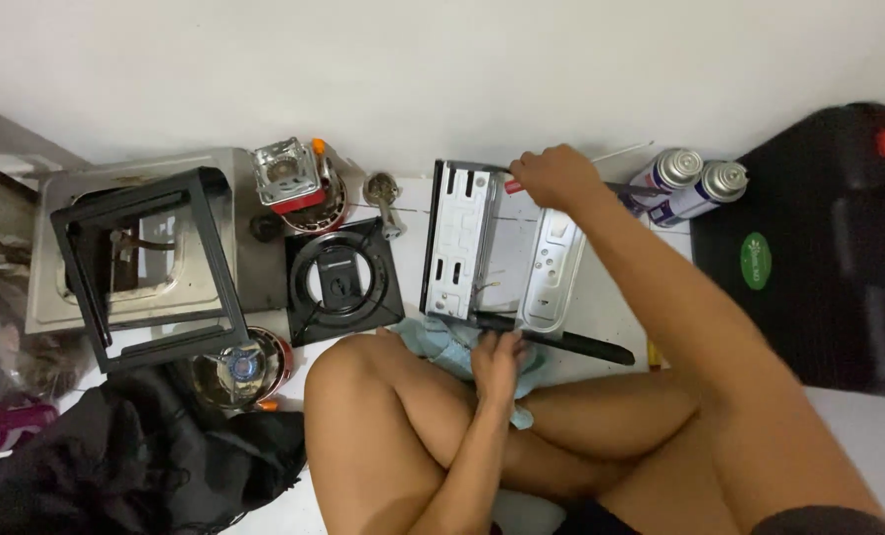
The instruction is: The person is disassembling a metal frame from a portable stove and cleaning the bottom plate using a screwdriver and a cloth.
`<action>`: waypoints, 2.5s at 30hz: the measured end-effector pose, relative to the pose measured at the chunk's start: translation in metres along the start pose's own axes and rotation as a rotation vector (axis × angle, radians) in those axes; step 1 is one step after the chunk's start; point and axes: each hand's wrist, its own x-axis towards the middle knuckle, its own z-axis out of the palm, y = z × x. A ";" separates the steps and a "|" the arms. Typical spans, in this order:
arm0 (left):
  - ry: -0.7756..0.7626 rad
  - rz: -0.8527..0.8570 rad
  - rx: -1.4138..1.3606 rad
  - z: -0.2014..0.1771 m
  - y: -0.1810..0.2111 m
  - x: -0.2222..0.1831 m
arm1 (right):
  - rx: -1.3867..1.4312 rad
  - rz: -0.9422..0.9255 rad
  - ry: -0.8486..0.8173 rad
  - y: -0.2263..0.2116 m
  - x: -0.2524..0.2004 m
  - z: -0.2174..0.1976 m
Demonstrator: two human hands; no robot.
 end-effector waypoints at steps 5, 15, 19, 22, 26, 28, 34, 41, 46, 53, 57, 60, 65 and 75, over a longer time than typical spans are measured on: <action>0.070 0.078 0.007 0.003 0.031 -0.031 | -0.077 0.025 -0.020 0.009 -0.033 -0.045; 0.128 0.160 -0.209 -0.021 0.058 -0.053 | 0.276 0.270 -0.024 0.001 -0.109 -0.052; 0.070 0.138 -0.099 -0.032 0.084 -0.060 | 0.356 0.335 -0.014 -0.004 -0.144 -0.027; 0.024 0.181 0.065 -0.039 0.102 -0.058 | 0.498 0.486 0.000 -0.013 -0.172 -0.007; -0.073 0.252 0.247 -0.043 0.123 -0.040 | 0.708 0.678 0.031 -0.035 -0.203 0.023; -0.106 0.280 0.294 -0.042 0.128 -0.020 | 0.763 0.737 0.079 -0.040 -0.213 0.040; -0.180 0.305 0.557 -0.038 0.142 0.026 | 0.958 0.876 0.193 -0.065 -0.240 0.050; -0.333 0.311 0.917 -0.033 0.182 0.037 | 1.107 0.977 0.104 -0.082 -0.255 0.050; -0.381 0.266 0.862 -0.016 0.204 0.034 | 1.150 1.000 0.026 -0.082 -0.258 0.058; -0.468 0.225 0.239 -0.006 0.185 0.047 | 1.226 1.104 -0.019 -0.081 -0.250 0.065; -0.527 0.221 0.043 -0.003 0.183 0.039 | 1.267 1.178 0.061 -0.083 -0.247 0.080; -0.540 0.192 -0.031 -0.005 0.172 0.064 | 1.252 1.251 0.054 -0.085 -0.237 0.073; -0.396 0.160 -0.126 -0.015 0.162 0.102 | 1.345 1.353 0.162 -0.096 -0.216 0.088; -0.099 0.188 0.022 -0.033 0.157 0.125 | 1.550 1.592 0.328 -0.139 -0.185 0.093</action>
